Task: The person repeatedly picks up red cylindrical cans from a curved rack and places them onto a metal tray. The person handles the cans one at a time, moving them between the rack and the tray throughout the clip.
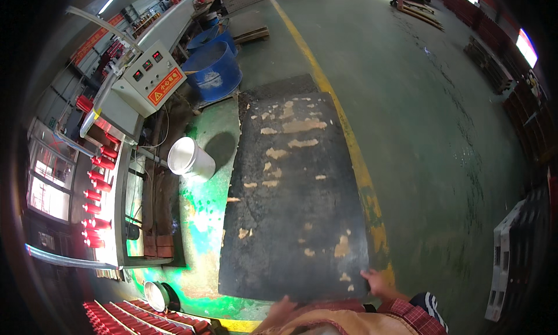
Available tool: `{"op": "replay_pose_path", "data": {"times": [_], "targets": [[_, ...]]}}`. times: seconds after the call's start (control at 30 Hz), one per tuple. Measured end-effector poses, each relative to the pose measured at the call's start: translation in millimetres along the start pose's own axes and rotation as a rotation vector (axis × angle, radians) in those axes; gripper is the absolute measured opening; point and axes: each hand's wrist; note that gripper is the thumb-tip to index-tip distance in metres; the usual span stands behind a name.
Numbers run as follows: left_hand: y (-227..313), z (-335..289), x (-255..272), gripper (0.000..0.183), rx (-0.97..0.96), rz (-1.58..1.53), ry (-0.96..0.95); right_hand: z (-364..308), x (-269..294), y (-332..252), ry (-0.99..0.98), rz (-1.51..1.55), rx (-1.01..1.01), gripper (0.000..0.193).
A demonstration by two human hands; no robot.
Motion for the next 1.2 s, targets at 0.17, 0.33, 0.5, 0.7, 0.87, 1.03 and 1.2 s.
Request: {"op": "replay_pose_path", "data": {"times": [0.17,0.33,0.5,0.7,0.87,1.03,1.2], "targets": [[-52,26,-19,0.049,0.165,-1.535,-0.063,-6,-1,4,0.159,-0.082,0.023,0.03],[21,104,-18,0.041,0.117,-1.612,0.203,61,36,-99,0.169,-0.089,-0.149,0.029],[133,150,-1,0.033,-0.04,-1.482,0.403,124,48,-210,0.035,-0.168,0.007,0.034],[147,148,-13,0.025,-0.045,-1.478,0.333,107,50,-224,0.078,-0.2,0.098,0.038],[112,124,-40,0.026,0.153,-1.52,0.358,76,62,-188,0.084,-0.157,0.094,0.027],[131,149,-38,0.028,0.002,-1.532,0.315,101,67,-216,0.153,-0.191,0.121,0.048],[173,183,-17,0.032,-0.077,-1.451,0.398,142,61,-252,0.228,-0.234,0.142,0.065]]}}
Point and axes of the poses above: each hand's wrist, its own z-axis towards the middle knuckle, its own x-axis out of the back of the hand, y = z × x, and after that the axes turned 13 degrees about -z, right-handed
